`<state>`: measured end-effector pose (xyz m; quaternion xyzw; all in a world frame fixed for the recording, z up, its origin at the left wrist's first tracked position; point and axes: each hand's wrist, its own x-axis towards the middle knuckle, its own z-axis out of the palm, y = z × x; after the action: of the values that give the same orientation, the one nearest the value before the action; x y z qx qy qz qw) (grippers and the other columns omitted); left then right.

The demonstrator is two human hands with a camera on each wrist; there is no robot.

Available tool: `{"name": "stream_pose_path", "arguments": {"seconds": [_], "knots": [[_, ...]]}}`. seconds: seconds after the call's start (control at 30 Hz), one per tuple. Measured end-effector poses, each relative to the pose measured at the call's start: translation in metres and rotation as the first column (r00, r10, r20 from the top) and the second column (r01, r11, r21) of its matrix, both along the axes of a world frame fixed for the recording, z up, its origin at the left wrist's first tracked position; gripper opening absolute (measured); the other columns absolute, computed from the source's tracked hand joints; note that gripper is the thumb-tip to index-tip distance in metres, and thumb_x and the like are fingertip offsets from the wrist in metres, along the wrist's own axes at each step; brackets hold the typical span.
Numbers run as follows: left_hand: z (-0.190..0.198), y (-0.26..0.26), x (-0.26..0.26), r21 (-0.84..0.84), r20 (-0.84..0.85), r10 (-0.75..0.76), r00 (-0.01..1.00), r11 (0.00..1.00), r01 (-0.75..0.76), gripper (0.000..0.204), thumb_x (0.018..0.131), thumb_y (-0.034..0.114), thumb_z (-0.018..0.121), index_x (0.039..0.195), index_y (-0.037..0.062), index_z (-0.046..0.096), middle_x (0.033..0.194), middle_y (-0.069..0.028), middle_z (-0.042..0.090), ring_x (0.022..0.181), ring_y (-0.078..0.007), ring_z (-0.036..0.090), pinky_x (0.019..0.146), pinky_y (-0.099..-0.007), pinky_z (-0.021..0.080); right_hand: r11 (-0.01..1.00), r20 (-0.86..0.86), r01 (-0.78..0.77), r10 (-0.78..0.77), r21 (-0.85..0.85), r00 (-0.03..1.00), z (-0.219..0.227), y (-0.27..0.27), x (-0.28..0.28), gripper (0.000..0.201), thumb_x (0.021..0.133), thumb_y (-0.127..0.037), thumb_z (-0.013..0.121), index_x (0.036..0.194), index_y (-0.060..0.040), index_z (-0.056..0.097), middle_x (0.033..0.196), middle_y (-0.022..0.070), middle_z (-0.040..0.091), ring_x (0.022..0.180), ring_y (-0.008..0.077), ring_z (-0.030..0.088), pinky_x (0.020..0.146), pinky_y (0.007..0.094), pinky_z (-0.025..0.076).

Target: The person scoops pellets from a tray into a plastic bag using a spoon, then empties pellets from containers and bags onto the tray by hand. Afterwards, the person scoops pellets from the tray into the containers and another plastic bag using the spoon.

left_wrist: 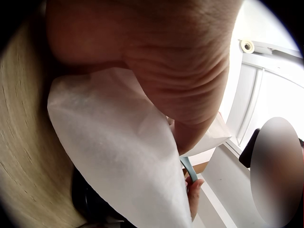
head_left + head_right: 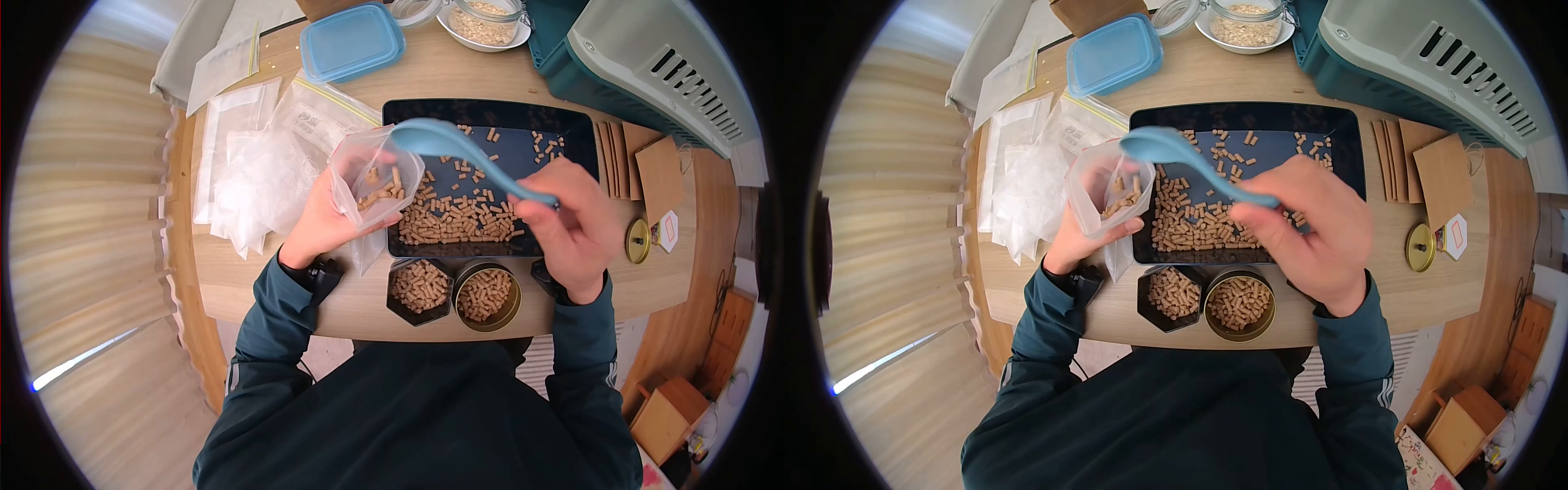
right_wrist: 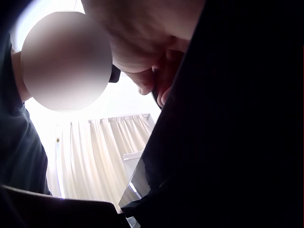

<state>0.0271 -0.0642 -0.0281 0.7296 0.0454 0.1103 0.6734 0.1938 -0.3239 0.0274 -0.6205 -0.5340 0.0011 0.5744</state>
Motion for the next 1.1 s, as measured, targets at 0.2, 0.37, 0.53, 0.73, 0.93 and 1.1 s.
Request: {"name": "stream_pose_path", "arguments": {"seconds": [0.2, 0.37, 0.53, 0.73, 0.93, 1.1], "knots": [[-0.002, -0.001, -0.001, -0.036, -0.037, -0.006, 0.999, 0.999, 0.004, 0.07, 0.075, -0.002, 0.09, 0.136, 0.0079, 0.056, 0.138, -0.0047, 0.058, 0.13, -0.0152, 0.056, 0.111, -0.0346, 0.046, 0.944, -0.276, 0.287, -0.323, -0.162, 0.905, 0.003, 0.007, -0.008, 0.015, 0.088, -0.004, 0.082, 0.1, -0.0001, 0.074, 0.084, 0.0081, 0.071, 0.067, 0.0184, 0.062, 0.062, 0.0294, 0.047], [-0.003, 0.0, -0.002, -0.023, -0.03, -0.001, 1.0, 1.0, 0.0, 0.072, 0.075, -0.003, 0.09, 0.136, 0.0078, 0.055, 0.136, -0.0045, 0.061, 0.128, -0.0157, 0.058, 0.11, -0.0341, 0.047, 0.906, 0.084, 0.08, -0.049, -0.415, 0.995, 0.005, 0.01, -0.003, 0.01, 0.088, -0.004, 0.08, 0.093, -0.0006, 0.073, 0.079, 0.007, 0.067, 0.066, 0.0158, 0.06, 0.058, 0.0284, 0.046], [-0.001, 0.0, -0.002, -0.023, -0.04, 0.003, 0.999, 1.0, -0.004, 0.072, 0.075, -0.002, 0.09, 0.137, 0.0077, 0.055, 0.136, -0.0048, 0.06, 0.127, -0.0157, 0.058, 0.11, -0.0341, 0.047, 0.904, -0.04, -0.067, 0.056, -0.422, 0.998, 0.007, 0.007, -0.006, 0.014, 0.086, -0.01, 0.083, 0.088, -0.0023, 0.071, 0.076, 0.0085, 0.065, 0.065, 0.0238, 0.061, 0.057, 0.0345, 0.047], [-0.001, 0.0, -0.002, -0.003, -0.036, -0.003, 0.999, 1.0, 0.003, 0.072, 0.075, -0.003, 0.09, 0.137, 0.0074, 0.055, 0.136, -0.0051, 0.06, 0.127, -0.0154, 0.058, 0.109, -0.0339, 0.048, 0.915, -0.158, 0.04, -0.112, -0.402, 0.981, 0.005, 0.006, -0.007, 0.013, 0.09, -0.009, 0.081, 0.087, -0.0022, 0.069, 0.071, 0.0038, 0.064, 0.059, 0.0123, 0.059, 0.054, 0.0266, 0.045], [0.0, -0.001, -0.001, -0.029, -0.039, -0.005, 0.999, 1.0, 0.004, 0.072, 0.075, -0.004, 0.089, 0.137, 0.0073, 0.055, 0.136, -0.0052, 0.06, 0.126, -0.0151, 0.058, 0.108, -0.0338, 0.049, 0.919, -0.191, 0.068, -0.152, -0.388, 0.97, 0.003, 0.003, -0.004, 0.015, 0.09, -0.008, 0.079, 0.083, -0.0019, 0.067, 0.07, 0.0029, 0.063, 0.056, 0.008, 0.056, 0.052, 0.0244, 0.042], [-0.001, -0.001, -0.002, -0.036, -0.044, -0.004, 0.999, 0.999, 0.003, 0.072, 0.075, -0.005, 0.089, 0.137, 0.0068, 0.055, 0.135, -0.0055, 0.06, 0.126, -0.0149, 0.059, 0.108, -0.0337, 0.049, 0.935, -0.106, 0.069, -0.112, -0.348, 0.988, 0.004, 0.005, -0.004, 0.013, 0.088, -0.007, 0.08, 0.085, -0.0017, 0.069, 0.073, 0.0038, 0.064, 0.058, 0.011, 0.058, 0.053, 0.0256, 0.043]]}}
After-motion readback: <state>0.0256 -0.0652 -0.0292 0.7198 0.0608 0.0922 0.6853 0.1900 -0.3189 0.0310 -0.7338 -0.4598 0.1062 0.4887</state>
